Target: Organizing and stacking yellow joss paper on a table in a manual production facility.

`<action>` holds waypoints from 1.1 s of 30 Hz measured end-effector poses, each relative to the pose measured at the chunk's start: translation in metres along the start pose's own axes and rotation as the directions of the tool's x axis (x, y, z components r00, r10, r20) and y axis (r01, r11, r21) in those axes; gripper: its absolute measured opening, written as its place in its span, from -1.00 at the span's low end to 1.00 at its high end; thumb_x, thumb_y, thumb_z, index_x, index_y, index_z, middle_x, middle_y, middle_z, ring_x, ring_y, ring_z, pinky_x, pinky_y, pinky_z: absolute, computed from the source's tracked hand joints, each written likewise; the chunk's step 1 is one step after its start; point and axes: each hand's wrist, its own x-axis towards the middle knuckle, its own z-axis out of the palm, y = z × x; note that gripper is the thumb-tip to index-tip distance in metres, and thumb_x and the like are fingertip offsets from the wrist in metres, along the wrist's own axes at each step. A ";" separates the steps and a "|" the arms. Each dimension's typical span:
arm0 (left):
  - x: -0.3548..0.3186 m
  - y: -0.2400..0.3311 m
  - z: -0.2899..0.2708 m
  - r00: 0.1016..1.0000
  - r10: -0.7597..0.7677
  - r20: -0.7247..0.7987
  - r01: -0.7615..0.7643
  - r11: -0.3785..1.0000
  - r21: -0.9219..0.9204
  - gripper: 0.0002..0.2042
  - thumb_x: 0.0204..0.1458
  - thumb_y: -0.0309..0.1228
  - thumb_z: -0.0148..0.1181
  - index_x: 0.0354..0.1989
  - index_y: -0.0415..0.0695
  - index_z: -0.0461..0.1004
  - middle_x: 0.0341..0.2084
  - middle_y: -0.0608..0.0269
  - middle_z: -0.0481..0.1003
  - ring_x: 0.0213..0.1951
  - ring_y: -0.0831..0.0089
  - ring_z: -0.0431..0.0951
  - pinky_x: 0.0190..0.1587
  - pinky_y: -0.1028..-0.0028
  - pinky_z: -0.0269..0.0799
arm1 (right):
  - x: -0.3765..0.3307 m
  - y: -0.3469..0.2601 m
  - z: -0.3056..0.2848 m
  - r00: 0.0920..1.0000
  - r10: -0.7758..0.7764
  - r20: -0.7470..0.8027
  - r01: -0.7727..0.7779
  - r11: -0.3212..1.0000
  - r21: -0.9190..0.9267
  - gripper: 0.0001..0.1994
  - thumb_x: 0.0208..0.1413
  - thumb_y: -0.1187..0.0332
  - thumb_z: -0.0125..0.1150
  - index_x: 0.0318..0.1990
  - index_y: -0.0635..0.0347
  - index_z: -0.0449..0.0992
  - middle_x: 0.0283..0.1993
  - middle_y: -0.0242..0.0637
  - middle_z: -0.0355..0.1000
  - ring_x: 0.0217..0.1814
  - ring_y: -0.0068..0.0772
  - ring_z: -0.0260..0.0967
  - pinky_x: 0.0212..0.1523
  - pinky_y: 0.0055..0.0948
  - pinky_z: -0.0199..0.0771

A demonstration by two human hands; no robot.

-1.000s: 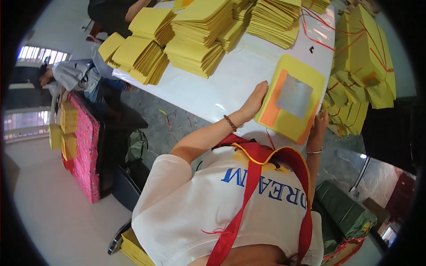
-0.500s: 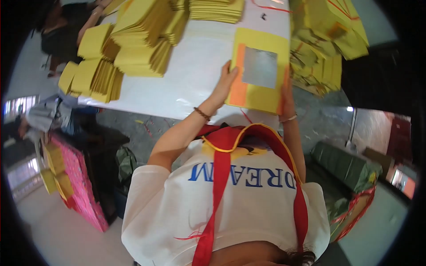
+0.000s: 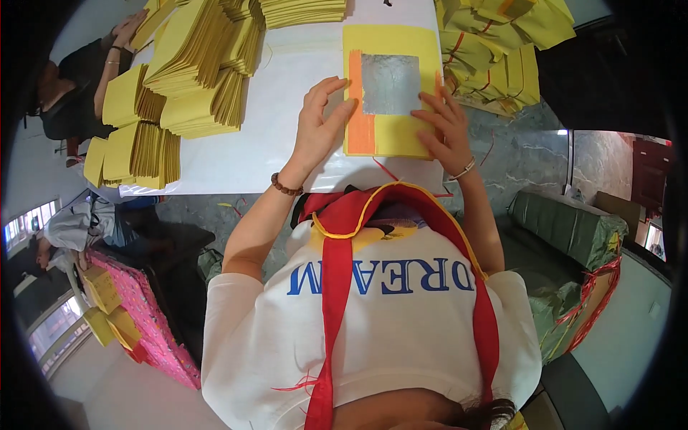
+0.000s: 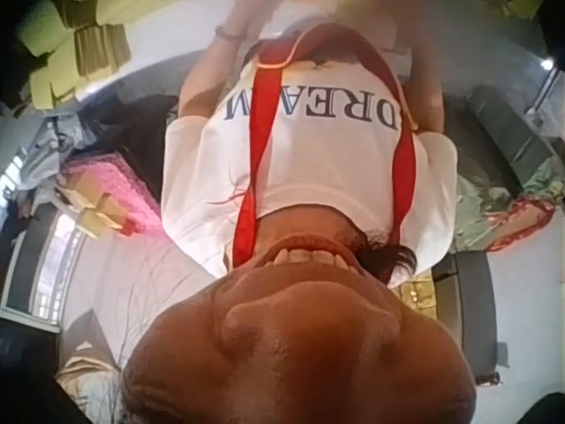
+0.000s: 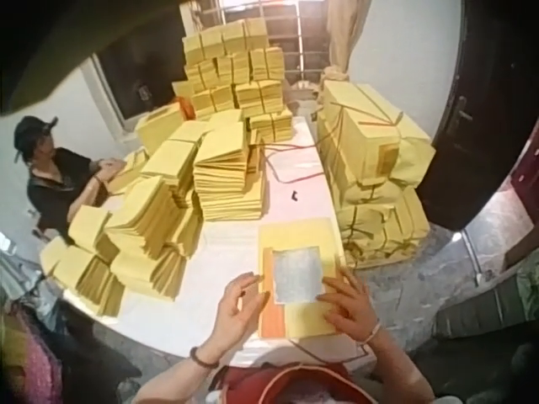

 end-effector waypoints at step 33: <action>-0.010 0.034 -0.007 0.820 0.348 0.455 -0.551 0.694 0.463 -0.64 -0.01 -0.21 0.19 -0.04 -0.07 0.45 -0.30 0.27 0.49 -0.23 0.28 0.43 -0.16 0.37 0.28 | -0.002 0.009 0.013 0.956 0.290 0.032 -0.229 0.678 0.698 -0.57 0.29 0.18 -0.21 -0.18 0.36 0.52 0.28 -0.17 0.18 0.36 -0.27 0.02 0.31 -0.33 -0.04</action>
